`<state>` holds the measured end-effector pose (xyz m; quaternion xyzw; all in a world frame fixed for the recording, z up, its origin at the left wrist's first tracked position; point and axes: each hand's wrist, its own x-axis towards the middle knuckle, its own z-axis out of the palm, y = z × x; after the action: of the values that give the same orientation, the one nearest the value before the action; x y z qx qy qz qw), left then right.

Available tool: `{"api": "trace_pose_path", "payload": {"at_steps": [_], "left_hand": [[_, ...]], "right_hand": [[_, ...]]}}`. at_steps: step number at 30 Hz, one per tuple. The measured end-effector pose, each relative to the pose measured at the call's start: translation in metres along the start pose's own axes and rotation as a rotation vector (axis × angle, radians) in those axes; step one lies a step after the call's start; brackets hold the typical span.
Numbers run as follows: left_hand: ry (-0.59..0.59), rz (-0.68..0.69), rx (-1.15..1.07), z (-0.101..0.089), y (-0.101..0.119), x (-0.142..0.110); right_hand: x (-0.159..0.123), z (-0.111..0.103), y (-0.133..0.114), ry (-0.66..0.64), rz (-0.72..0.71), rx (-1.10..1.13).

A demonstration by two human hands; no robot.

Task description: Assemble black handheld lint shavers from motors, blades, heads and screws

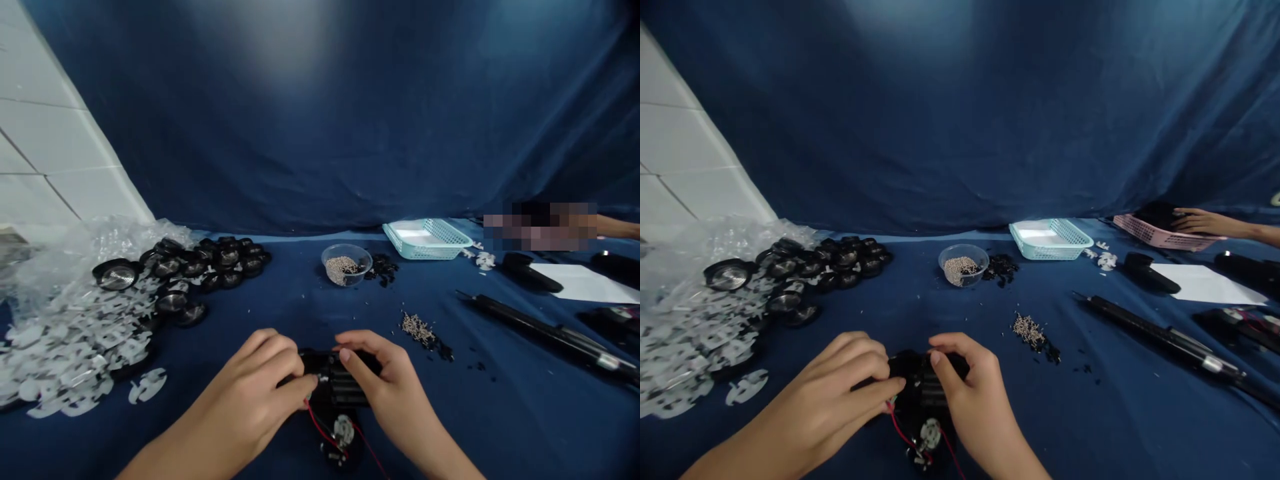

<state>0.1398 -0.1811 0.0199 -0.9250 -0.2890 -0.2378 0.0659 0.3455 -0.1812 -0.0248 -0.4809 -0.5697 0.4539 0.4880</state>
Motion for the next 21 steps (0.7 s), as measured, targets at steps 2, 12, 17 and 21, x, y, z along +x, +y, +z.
{"api": "trace_pose_path", "payload": {"at_steps": [2, 12, 17, 21], "left_hand": [[-0.009, 0.006, 0.006, -0.002, -0.003, -0.002], [0.02, -0.109, 0.002, 0.0, 0.003, -0.013], [0.215, -0.143, 0.081, 0.013, 0.011, -0.018], [0.197, -0.186, 0.013, 0.016, 0.011, -0.019]], "right_hand": [[0.0, 0.0, 0.001, -0.003, 0.018, -0.029], [-0.005, 0.003, -0.005, -0.005, 0.056, -0.07], [-0.011, 0.008, -0.006, -0.031, 0.094, -0.096], [-0.013, 0.011, -0.004, -0.035, 0.094, -0.077]]}}
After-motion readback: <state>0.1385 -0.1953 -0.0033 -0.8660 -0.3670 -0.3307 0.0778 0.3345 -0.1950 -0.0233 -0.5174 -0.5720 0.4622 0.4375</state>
